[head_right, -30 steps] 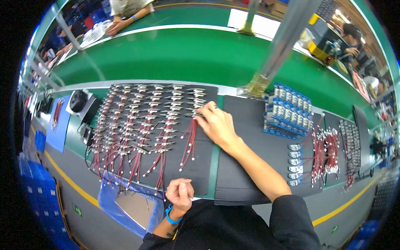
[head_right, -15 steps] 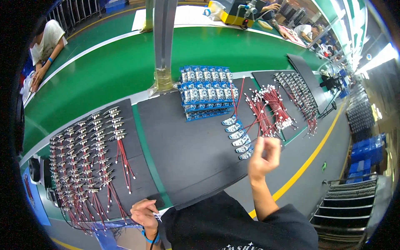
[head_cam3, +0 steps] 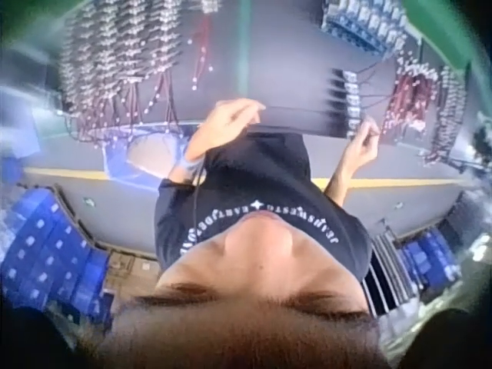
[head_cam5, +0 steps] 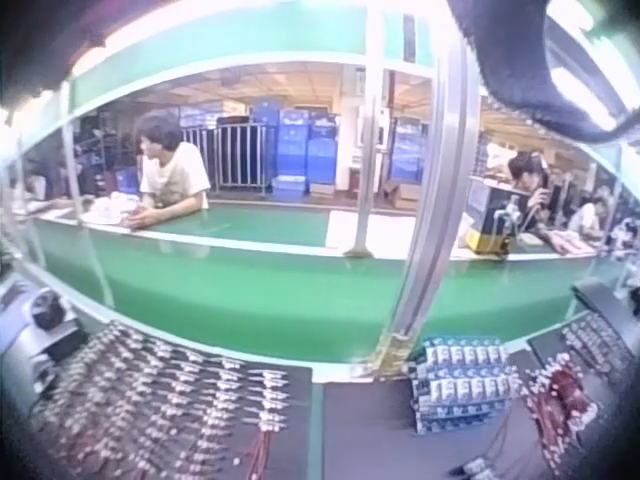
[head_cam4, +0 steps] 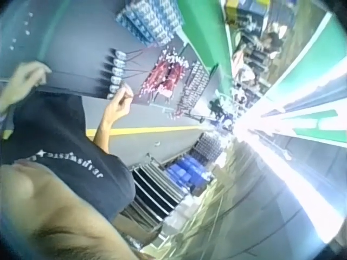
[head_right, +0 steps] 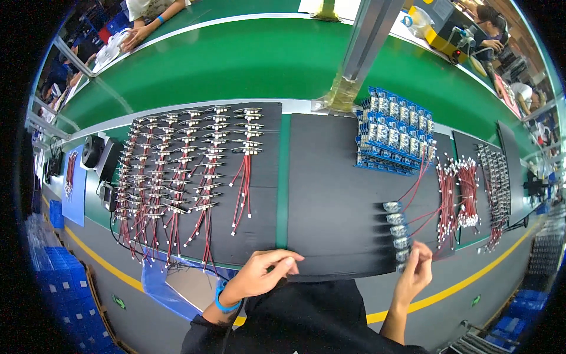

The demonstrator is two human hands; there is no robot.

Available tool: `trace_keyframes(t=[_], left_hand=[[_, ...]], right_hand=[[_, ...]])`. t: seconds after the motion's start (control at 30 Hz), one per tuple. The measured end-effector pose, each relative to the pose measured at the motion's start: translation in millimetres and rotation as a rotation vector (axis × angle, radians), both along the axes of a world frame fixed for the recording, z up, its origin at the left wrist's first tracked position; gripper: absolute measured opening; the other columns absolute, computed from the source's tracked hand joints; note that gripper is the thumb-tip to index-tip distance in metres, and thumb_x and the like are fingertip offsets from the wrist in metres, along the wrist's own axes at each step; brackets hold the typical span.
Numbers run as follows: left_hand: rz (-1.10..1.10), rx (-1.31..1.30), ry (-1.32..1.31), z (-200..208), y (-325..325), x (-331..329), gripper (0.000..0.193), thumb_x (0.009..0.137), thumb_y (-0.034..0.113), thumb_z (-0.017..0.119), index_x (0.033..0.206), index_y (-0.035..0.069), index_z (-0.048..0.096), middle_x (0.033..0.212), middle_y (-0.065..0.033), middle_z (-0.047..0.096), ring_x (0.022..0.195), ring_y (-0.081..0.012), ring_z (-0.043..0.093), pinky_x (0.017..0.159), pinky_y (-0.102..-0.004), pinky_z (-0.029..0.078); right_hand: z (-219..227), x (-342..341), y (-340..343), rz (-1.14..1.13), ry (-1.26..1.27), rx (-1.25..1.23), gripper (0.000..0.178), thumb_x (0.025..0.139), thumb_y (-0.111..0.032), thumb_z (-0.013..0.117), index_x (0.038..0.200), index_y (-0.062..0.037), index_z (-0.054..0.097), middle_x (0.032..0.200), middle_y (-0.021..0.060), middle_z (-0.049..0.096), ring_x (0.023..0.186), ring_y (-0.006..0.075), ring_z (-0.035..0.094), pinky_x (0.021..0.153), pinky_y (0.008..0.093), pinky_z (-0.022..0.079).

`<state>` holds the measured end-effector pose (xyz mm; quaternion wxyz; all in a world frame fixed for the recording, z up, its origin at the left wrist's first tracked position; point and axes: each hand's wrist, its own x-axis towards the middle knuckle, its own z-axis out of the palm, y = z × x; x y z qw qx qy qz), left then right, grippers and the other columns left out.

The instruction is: The person assembles LED light components onto circuit boards by hand, then connects wires and connectors to them.

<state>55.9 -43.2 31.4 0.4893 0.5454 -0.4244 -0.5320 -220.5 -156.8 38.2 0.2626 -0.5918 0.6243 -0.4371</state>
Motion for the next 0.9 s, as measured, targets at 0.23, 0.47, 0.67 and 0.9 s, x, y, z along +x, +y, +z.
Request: trace_keyframes(t=[0.23,0.47,0.67,0.9], left_hand=[[-0.237,0.116,0.442,0.6,-13.5,-2.9,0.049,0.099,0.019,0.04,0.143,0.006,0.023,0.133,-0.0172,0.042,0.112,-0.0277,0.054,0.084,-0.0388,0.053],[0.384,0.087,0.522,-5.3,-27.1,-10.9,0.021,0.097,0.018,0.048,0.113,0.005,0.052,0.101,-0.0031,0.061,0.09,-0.0096,0.06,0.063,-0.0236,0.056],[0.482,0.105,0.421,-11.6,-24.0,-10.6,0.014,0.096,0.019,0.051,0.1,0.006,0.053,0.093,0.0001,0.057,0.081,-0.0075,0.058,0.055,-0.0201,0.051],[0.379,0.039,0.468,-2.9,-28.1,-15.4,0.026,0.098,0.026,0.047,0.105,0.002,0.054,0.096,-0.0037,0.059,0.085,-0.0121,0.06,0.06,-0.0251,0.054]], right_hand=[[8.7,65.2,49.0,0.268,-0.322,-0.034,0.009,0.089,-0.002,0.054,0.086,0.0049,0.059,0.102,0.014,0.056,0.1,0.0234,0.054,0.089,0.0351,0.043],[-2.0,91.2,31.1,0.912,-0.317,-0.158,0.043,0.068,-0.007,0.077,0.107,0.0012,0.061,0.119,0.0193,0.046,0.12,0.0355,0.043,0.101,0.0445,0.037],[-9.8,107.1,-17.0,0.715,-0.57,0.291,0.032,0.096,-0.022,0.046,0.114,0.0041,0.052,0.086,0.0125,0.061,0.079,0.0173,0.058,0.066,0.0273,0.046],[-1.5,127.2,-21.6,0.837,-0.262,0.374,0.021,0.094,-0.017,0.055,0.086,0.0017,0.06,0.062,-0.0022,0.05,0.059,0.0036,0.043,0.051,0.0233,0.036]])
